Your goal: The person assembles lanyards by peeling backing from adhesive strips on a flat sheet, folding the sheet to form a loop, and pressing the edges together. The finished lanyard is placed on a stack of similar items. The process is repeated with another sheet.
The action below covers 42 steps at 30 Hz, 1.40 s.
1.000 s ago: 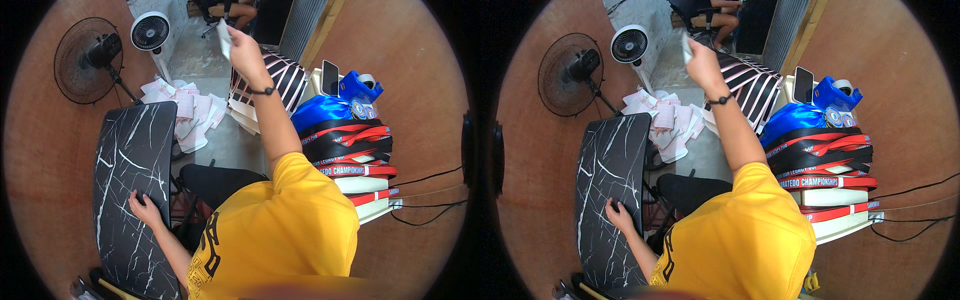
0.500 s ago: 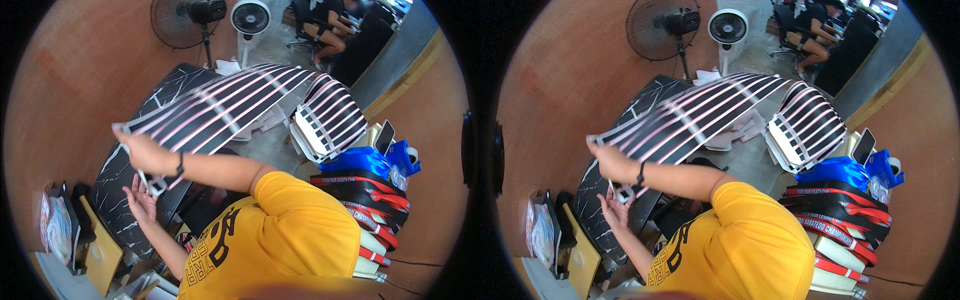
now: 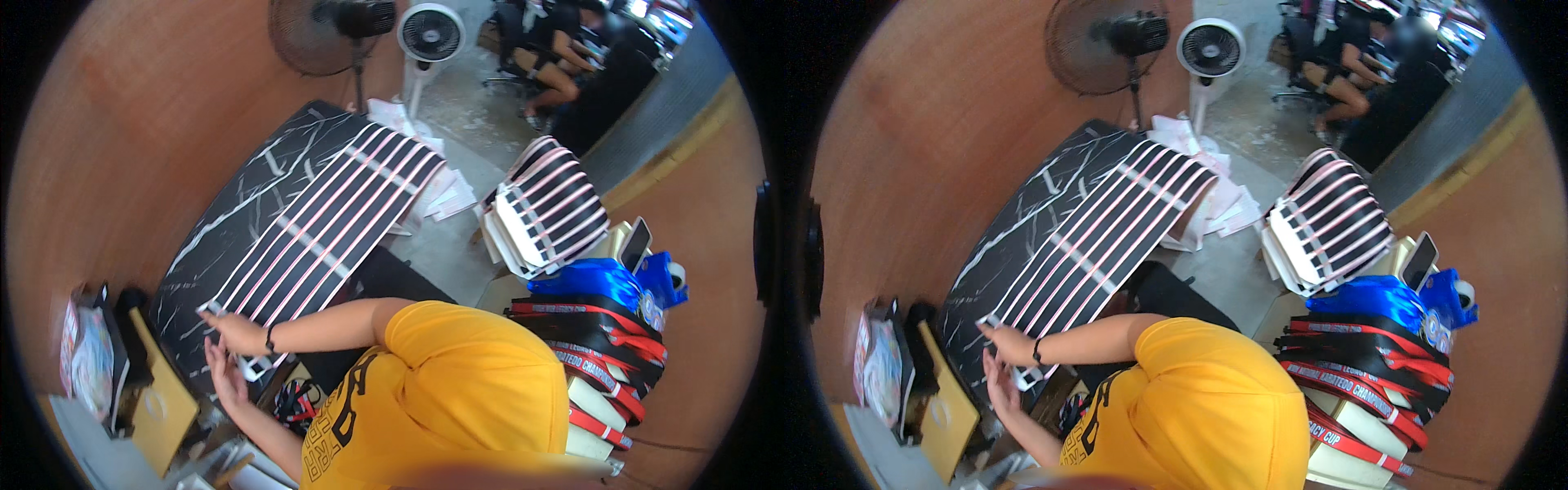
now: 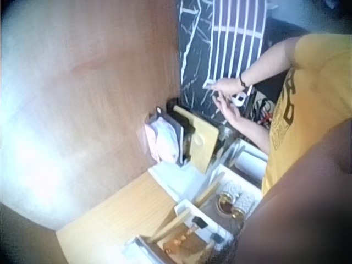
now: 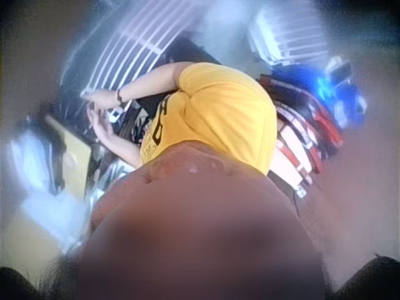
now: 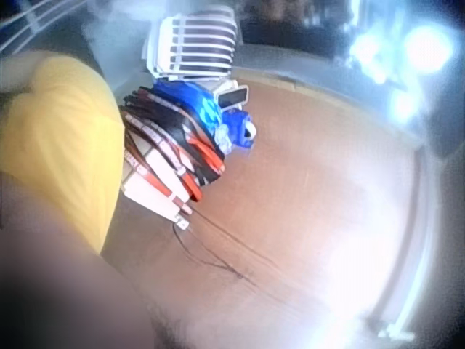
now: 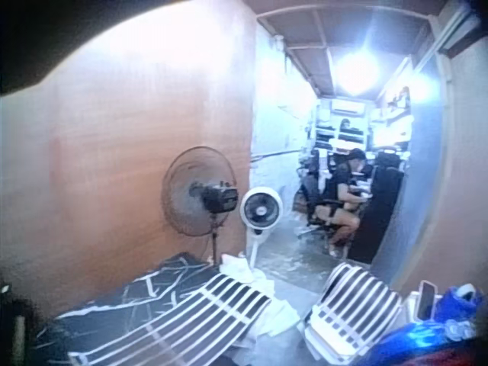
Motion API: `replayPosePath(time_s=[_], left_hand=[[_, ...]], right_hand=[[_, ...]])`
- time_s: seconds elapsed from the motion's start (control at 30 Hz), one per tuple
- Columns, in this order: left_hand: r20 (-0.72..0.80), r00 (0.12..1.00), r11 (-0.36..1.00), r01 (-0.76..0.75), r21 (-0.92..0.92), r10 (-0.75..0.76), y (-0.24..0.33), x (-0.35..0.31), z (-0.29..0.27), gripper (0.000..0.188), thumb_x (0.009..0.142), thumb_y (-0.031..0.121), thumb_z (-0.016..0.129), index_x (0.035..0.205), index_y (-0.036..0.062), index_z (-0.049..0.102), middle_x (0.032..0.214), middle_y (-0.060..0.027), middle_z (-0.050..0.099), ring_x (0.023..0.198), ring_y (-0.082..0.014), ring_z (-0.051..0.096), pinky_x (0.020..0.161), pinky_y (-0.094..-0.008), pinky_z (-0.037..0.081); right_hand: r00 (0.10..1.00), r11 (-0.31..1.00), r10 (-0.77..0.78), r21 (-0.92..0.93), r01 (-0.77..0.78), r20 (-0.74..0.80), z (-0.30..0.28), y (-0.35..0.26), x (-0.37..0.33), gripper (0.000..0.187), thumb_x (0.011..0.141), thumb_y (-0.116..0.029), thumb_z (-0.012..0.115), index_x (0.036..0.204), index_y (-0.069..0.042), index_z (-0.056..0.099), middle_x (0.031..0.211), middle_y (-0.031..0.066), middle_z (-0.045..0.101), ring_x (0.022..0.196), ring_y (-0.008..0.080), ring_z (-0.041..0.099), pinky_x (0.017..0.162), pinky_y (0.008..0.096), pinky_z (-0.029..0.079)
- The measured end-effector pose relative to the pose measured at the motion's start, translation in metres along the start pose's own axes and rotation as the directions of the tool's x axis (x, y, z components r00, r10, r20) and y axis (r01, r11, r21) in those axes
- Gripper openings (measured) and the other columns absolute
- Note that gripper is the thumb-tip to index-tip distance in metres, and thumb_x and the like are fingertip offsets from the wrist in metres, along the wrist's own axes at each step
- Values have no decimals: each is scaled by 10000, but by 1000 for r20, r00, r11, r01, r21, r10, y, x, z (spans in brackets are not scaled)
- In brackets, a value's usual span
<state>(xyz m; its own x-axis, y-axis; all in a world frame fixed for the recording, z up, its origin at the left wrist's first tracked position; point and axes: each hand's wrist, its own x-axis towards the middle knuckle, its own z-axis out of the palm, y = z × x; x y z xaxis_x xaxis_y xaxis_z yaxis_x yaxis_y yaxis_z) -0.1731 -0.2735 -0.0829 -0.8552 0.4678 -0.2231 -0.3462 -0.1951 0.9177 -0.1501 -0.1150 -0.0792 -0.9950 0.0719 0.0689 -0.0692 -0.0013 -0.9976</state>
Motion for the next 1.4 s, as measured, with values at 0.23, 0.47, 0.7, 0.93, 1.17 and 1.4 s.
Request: replayPosePath(time_s=[0.23, 0.47, 0.7, 0.93, 1.17, 1.4], left_hand=[[-183, 983, 962, 62, 265, -13, 10, 12, 21, 830, 939, 436, 625, 1526, 77, 162, 1388, -214, 472, 1200, -289, 535, 992, -404, 436], [-244, 969, 920, 60, 386, 39, 9, 22, 9, 725, 952, 269, 633, 1506, 34, 228, 1360, -242, 498, 1208, -265, 536, 1012, -371, 423], [-276, 948, 854, 7, 521, 161, -1, 35, -20, 537, 890, -28, 475, 1422, -12, 401, 1158, -158, 612, 931, -173, 608, 798, -298, 487], [-331, 900, 854, -80, 514, 283, -10, 30, -24, 596, 863, -40, 486, 1445, 19, 374, 1042, -121, 619, 822, -151, 576, 719, -270, 471], [-366, 873, 852, -98, 515, 322, -6, 8, -50, 573, 885, -38, 513, 1440, 30, 390, 750, 11, 543, 575, -40, 405, 502, -204, 318], [-487, 811, 863, -45, 504, 326, -19, -11, -58, 531, 883, -2, 497, 1408, 45, 432, 848, -68, 662, 647, -105, 582, 575, -240, 479]], right_hand=[[986, 952, -142, -283, 114, -83, 4, 4, -4, 685, 849, -48, 566, 1485, -51, 309, 906, 255, 664, 808, 376, 678, 702, 437, 534], [980, 947, -176, -287, 144, -88, 12, 25, 3, 482, 887, -48, 498, 1363, 10, 450, 1012, 277, 655, 901, 402, 666, 777, 471, 526], [964, 938, -245, -225, 263, 105, -35, 15, -13, 429, 787, 29, 502, 1208, 42, 585, 1069, 279, 644, 979, 386, 647, 847, 455, 513], [824, 434, -445, -889, -143, -350, -188, 3, -50, 280, 797, -99, 601, 1062, -37, 663, 1324, 225, 489, 1270, 405, 445, 1043, 607, 348], [564, 306, -119, -571, -762, -817, -307, 6, -102, 695, 922, -542, 501, 1469, -125, 406, 1546, 257, 265, 1433, 490, 183, 1112, 690, 77], [750, 121, -124, -760, -638, -649, -304, 32, -42, 667, 934, -537, 489, 1445, -112, 430, 1505, 270, 323, 1402, 508, 236, 1106, 678, 153]])
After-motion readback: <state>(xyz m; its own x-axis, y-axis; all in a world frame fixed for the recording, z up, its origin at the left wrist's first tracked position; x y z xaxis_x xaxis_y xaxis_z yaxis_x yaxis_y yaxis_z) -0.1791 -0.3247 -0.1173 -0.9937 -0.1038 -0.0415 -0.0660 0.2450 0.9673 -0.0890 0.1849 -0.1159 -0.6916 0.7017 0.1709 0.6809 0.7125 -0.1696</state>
